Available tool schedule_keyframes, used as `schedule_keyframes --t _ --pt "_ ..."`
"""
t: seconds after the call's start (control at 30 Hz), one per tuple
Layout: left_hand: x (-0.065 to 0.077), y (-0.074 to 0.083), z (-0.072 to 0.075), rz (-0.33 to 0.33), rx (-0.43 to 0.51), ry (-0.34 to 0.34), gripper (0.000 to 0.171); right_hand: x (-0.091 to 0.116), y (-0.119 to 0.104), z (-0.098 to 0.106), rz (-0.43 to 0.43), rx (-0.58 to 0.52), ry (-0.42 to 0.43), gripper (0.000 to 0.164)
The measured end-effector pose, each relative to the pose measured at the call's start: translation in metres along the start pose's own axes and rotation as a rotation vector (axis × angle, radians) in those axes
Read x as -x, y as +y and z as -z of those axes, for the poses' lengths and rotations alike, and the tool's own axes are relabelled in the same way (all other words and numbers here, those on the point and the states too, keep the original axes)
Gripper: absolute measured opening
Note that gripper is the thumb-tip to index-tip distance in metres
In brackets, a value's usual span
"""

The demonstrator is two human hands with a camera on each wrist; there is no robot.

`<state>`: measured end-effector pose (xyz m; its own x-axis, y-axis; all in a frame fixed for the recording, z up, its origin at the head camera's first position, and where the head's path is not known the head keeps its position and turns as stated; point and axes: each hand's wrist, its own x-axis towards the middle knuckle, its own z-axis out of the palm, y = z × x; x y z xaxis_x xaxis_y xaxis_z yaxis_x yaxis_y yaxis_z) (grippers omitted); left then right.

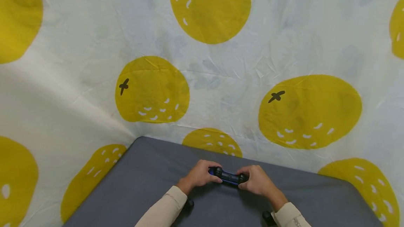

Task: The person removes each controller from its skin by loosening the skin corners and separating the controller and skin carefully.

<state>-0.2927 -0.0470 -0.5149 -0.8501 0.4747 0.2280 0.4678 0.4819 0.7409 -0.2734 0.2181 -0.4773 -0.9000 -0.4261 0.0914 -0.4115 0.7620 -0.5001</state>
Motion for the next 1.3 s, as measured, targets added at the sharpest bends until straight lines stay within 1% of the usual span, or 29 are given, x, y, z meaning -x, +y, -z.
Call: schedule_keyframes --t 0.13,0.27,0.4,0.5,0.6,0.67,0.73,0.87,1.03,1.23,1.3 --pt "-0.001 -0.001 0.001 0.025 0.005 0.0 0.046 0.001 0.003 0.0 0.0 -0.003 0.017 0.034" --pt "-0.003 -0.002 0.003 0.041 0.008 -0.01 0.045 0.002 0.007 0.0 0.006 -0.048 0.028 0.035" --pt "-0.003 -0.003 0.003 0.07 0.006 -0.024 0.045 0.004 0.009 -0.001 0.013 -0.124 0.017 0.037" --pt "-0.003 -0.004 0.004 0.086 0.022 -0.029 0.044 0.006 0.011 -0.002 0.024 -0.186 0.014 0.039" --pt "-0.005 -0.005 0.004 0.082 0.042 -0.03 0.043 0.008 0.013 -0.002 0.039 -0.269 0.021 0.041" --pt "-0.006 -0.005 0.005 0.083 0.048 -0.035 0.042 0.009 0.015 -0.002 0.045 -0.33 0.023 0.046" --pt "-0.006 -0.005 0.005 0.09 0.045 -0.042 0.041 0.01 0.018 -0.003 0.034 -0.363 0.016 0.051" --pt "-0.001 -0.003 0.004 0.115 0.05 -0.058 0.037 0.013 0.023 -0.006 0.017 -0.394 -0.004 0.058" --pt "0.002 -0.002 0.003 0.122 0.073 -0.055 0.036 0.016 0.025 -0.01 0.056 -0.403 0.0 0.053" --pt "-0.002 -0.002 0.006 0.112 0.087 -0.052 0.039 0.015 0.026 -0.01 0.049 -0.39 0.028 0.05" --pt "-0.003 -0.002 0.007 0.114 0.095 -0.049 0.04 0.013 0.027 -0.009 0.061 -0.387 0.028 0.051"
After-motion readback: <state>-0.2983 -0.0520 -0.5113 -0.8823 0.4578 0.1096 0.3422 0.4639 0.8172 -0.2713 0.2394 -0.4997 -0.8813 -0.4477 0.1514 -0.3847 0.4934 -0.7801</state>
